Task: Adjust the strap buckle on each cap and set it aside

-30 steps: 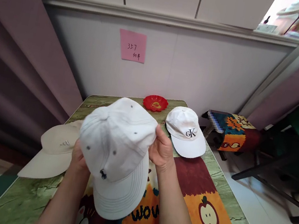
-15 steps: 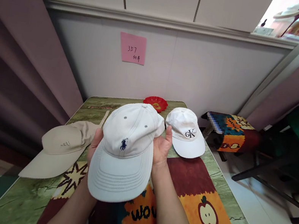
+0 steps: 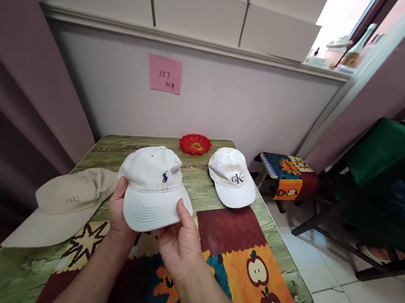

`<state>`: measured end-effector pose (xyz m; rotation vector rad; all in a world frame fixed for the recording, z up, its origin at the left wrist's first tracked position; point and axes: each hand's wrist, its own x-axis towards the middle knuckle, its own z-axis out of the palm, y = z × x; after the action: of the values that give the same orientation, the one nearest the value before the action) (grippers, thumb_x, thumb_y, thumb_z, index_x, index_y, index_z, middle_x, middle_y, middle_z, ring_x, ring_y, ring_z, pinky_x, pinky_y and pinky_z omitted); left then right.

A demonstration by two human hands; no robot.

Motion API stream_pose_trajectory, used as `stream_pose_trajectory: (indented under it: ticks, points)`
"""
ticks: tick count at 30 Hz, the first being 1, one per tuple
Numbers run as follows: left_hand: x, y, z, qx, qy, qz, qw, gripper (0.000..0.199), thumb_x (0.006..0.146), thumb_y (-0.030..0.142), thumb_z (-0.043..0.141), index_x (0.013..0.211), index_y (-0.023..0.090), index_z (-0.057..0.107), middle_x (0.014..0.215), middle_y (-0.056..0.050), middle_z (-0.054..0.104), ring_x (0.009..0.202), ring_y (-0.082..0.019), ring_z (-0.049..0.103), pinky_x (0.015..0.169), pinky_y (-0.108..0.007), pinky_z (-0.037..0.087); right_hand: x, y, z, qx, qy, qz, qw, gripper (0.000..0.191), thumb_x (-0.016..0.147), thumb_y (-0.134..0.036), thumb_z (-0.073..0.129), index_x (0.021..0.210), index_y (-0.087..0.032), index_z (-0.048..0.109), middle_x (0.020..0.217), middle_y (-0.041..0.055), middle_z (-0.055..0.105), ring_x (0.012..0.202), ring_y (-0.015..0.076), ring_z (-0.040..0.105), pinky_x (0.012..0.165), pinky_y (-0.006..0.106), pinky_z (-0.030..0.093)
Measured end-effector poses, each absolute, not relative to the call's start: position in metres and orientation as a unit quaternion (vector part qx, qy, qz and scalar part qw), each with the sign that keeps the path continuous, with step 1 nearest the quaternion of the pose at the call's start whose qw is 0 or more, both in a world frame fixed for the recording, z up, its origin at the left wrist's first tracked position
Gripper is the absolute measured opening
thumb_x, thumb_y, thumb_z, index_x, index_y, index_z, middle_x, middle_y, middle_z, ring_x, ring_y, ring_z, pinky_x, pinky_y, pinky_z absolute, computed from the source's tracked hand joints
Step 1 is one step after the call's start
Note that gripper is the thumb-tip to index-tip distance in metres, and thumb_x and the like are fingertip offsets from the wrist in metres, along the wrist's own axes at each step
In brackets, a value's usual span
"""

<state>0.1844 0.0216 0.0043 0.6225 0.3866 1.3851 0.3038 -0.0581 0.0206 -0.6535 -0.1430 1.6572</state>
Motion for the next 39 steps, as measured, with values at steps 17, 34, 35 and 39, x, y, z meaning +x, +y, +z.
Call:
stream_pose_trajectory:
  ticks: [17,34,35,39]
  points:
    - [0.160,-0.055,-0.023,0.221,0.443,0.396,0.774,0.025,0.095,0.031,0.056,0.099,0.014,0.074,0.103,-0.014,0.077,0.092,-0.024,0.074,0.088,-0.035,0.058,0.488,0.061,0.000,-0.417,-0.025,0.543,0.729,0.028,0.086,-0.017,0.066,0.115,-0.018,0.065,0.105,0.0062,0.078,0.099,0.0187,0.073,0.090,0.036,0.060]
    - [0.130,-0.055,-0.035,0.179,0.527,0.426,0.713,0.017,0.089,0.019,0.061,0.099,0.009,0.072,0.101,-0.018,0.076,0.081,-0.024,0.074,0.077,-0.034,0.060,0.508,0.052,-0.080,-0.571,-0.038,0.384,0.724,0.043,0.077,-0.028,0.068,0.117,-0.016,0.059,0.117,0.0146,0.070,0.106,0.0275,0.069,0.085,0.044,0.060]
    - [0.128,-0.055,-0.035,0.178,0.531,0.425,0.712,0.017,0.089,0.019,0.061,0.098,0.009,0.072,0.100,-0.018,0.076,0.080,-0.024,0.074,0.076,-0.034,0.060,0.508,0.046,-0.084,-0.593,-0.044,0.358,0.720,0.053,0.074,-0.029,0.070,0.122,-0.014,0.055,0.121,0.0163,0.068,0.106,0.0285,0.068,0.085,0.045,0.059]
    - [0.118,-0.057,-0.039,0.174,0.540,0.426,0.705,0.018,0.090,0.019,0.061,0.099,0.009,0.072,0.098,-0.018,0.077,0.080,-0.023,0.074,0.075,-0.034,0.060,0.513,0.021,-0.085,-0.669,-0.090,0.241,0.697,0.083,0.064,-0.035,0.077,0.136,-0.012,0.044,0.140,0.0237,0.052,0.121,0.0360,0.057,0.098,0.054,0.050]
